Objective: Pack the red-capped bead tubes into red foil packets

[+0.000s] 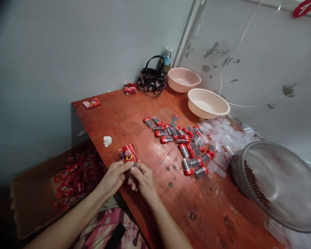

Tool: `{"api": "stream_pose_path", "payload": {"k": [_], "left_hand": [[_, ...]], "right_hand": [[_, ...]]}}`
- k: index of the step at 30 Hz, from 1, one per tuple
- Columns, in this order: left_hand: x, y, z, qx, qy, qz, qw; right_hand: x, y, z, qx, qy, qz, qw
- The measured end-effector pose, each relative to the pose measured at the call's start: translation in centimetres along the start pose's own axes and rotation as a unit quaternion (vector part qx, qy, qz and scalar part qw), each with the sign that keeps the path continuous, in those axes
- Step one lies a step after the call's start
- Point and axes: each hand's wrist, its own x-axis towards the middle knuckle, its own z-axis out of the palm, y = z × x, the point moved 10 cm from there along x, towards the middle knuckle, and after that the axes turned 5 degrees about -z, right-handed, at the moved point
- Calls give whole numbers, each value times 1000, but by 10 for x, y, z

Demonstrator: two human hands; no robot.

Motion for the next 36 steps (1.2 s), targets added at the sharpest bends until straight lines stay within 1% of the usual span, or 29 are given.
{"api": "stream_pose_path", "payload": {"k": [2, 4, 7, 8, 10, 13, 16, 18, 19, 21, 23, 25, 26, 27, 28, 29, 30, 31, 32, 33, 34, 35, 36], "left_hand": [[-1, -2, 2, 1, -16, -10, 1000], [-1, 0, -3, -13, -12, -14, 1000], [-2, 9, -21, -58, 37, 15, 998], [-3, 10, -24, -69, 46, 18, 996], [-5, 6, -22, -76, 36, 7, 996], [-9, -3, -11, -84, 10, -3, 996], [-14, -4, -13, -92, 21, 13, 995], [-19, 1, -25, -101, 45, 28, 994], [-24, 6, -35, -115, 64, 43, 990], [-35, 16, -62, -152, 116, 79, 978], [-48, 21, -89, -152, 175, 97, 968], [-56, 21, -107, -80, 228, 83, 967], [-57, 23, -112, -21, 248, 83, 965], [-56, 29, -112, 53, 262, 99, 959], [-53, 39, -107, 141, 267, 135, 944], [-49, 51, -97, 240, 261, 185, 917], [-45, 61, -81, 341, 248, 243, 874], [-39, 69, -64, 436, 228, 296, 819], [-33, 70, -49, 514, 209, 330, 763], [-26, 70, -39, 573, 202, 351, 712], [-19, 68, -34, 618, 198, 361, 670], [-13, 66, -31, 650, 198, 364, 637], [-9, 64, -31, 672, 200, 367, 612]], "right_hand": [[0, 1, -1, 25, 1, 2, 1000], [-3, -3, -1, 43, 2, -12, 999], [-8, -13, -1, 66, -5, -34, 997], [-9, -15, -2, 66, -3, -35, 997], [-9, -16, -3, 65, 7, -33, 997], [-3, -15, -3, 82, 22, -42, 995], [3, -11, 2, 104, 23, -46, 993], [5, -9, 5, 103, 21, -44, 993], [4, -9, 5, 98, 21, -43, 994], [3, -10, 2, 80, 24, -43, 996], [2, -11, -4, 51, 30, -42, 997], [1, -13, -11, 17, 35, -43, 998], [2, -13, -13, 1, 35, -45, 998], [2, -14, -14, -11, 35, -47, 998], [2, -15, -15, -21, 35, -50, 998], [3, -15, -14, -30, 32, -52, 998], [3, -15, -13, -38, 29, -53, 997], [4, -15, -12, -46, 25, -55, 997], [4, -16, -10, -54, 21, -57, 997], [5, -16, -9, -61, 18, -59, 996], [5, -16, -8, -68, 15, -60, 996], [6, -16, -8, -76, 13, -61, 995], [7, -16, -8, -85, 14, -63, 994]]}}
